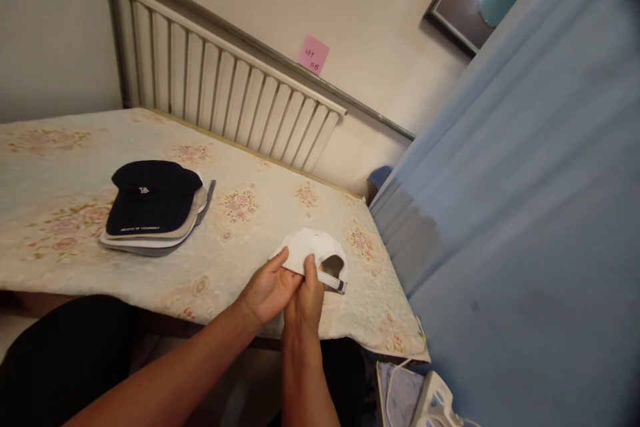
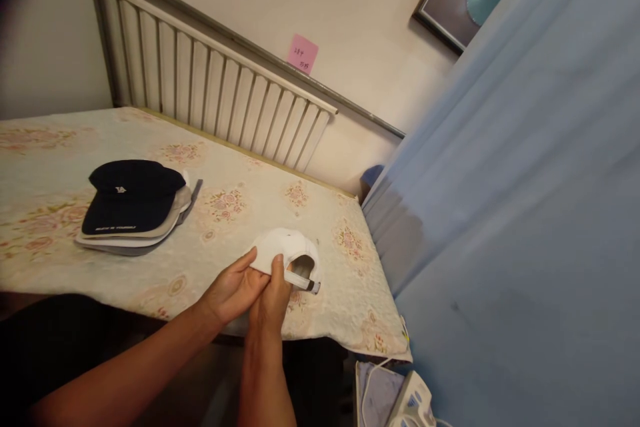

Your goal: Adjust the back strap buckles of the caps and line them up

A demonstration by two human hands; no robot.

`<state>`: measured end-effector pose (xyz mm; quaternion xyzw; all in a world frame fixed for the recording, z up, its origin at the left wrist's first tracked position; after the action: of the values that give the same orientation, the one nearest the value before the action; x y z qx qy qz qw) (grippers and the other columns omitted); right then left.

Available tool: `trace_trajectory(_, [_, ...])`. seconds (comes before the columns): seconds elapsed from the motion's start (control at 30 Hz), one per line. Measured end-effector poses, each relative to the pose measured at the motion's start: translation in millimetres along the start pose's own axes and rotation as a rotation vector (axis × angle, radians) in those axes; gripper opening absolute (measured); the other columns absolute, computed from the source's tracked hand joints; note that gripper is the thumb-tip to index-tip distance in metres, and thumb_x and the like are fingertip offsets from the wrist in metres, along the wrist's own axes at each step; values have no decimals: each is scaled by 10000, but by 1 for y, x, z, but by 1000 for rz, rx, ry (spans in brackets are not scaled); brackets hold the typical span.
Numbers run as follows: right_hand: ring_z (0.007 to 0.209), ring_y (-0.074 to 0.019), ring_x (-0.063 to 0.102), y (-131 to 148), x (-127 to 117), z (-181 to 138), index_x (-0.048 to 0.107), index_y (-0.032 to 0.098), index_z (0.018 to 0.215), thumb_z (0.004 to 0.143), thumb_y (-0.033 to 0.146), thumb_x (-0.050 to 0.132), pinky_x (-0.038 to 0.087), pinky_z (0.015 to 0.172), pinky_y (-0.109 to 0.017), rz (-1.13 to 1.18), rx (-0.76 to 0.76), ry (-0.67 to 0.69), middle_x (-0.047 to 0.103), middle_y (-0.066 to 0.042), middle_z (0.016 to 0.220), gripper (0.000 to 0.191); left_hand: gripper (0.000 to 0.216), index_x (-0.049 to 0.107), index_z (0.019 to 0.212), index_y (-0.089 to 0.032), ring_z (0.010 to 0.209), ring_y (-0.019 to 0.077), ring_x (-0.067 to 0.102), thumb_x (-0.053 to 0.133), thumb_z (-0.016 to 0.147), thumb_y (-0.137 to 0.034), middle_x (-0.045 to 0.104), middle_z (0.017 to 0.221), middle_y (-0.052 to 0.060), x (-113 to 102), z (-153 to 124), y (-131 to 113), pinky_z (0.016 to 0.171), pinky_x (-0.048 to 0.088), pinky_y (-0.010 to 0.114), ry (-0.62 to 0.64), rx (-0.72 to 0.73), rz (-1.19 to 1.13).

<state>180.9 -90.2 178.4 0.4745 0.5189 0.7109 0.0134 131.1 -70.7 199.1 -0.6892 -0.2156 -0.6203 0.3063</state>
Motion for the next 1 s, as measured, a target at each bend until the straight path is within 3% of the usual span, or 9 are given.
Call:
trace_trajectory(0.17, [1127,-199,613,8,-1,3,539,135,1235,850,320,564,429,1055,-410,61,-45,14,656,-95,1208,428,464,389,1382,-44,1088,232,635,366,965,-248,691,1118,167,-3,3,-10,1028,450,394,-6,65,-45])
trace_trajectory(0.3, [1198,-207,564,15,0,5,540,151,1242,861,311,540,413,1064,-440,72,-83,105,620,-96,1267,413,444,405,1378,-60,1035,224,662,348,965,-211,705,1088,153,-7,9,-27,1001,479,380,-46,148,-84])
trace_trajectory(0.57, [1191,-208,572,20,-6,9,534,157,1265,844,257,552,379,1088,-463,169,-6,149,628,-104,1261,433,431,435,1362,-65,964,227,690,366,959,-203,725,1029,150,-18,8,-59,918,541,351,-98,260,-155])
trace_trajectory(0.8, [1206,-202,560,19,-13,10,545,155,1253,860,266,516,360,1099,-456,223,28,87,612,-103,1285,410,420,460,1331,-33,915,208,703,354,936,-125,734,974,146,-21,5,-55,885,552,318,-136,255,-93])
trace_trajectory(1.0, [1232,-202,536,5,1,-5,477,194,1322,875,351,519,346,1101,-463,210,19,187,564,-99,1343,476,435,455,1344,-71,926,199,698,379,917,-100,726,1027,130,-24,4,-39,918,534,333,-140,224,-55])
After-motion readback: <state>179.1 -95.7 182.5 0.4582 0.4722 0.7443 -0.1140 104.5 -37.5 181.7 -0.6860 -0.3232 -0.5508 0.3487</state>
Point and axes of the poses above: each hand's wrist, its own z-axis towards the middle knuckle, its own x-axis out of the palm, y = z × x, the point moved 3 cm from there along z, towards the middle knuckle
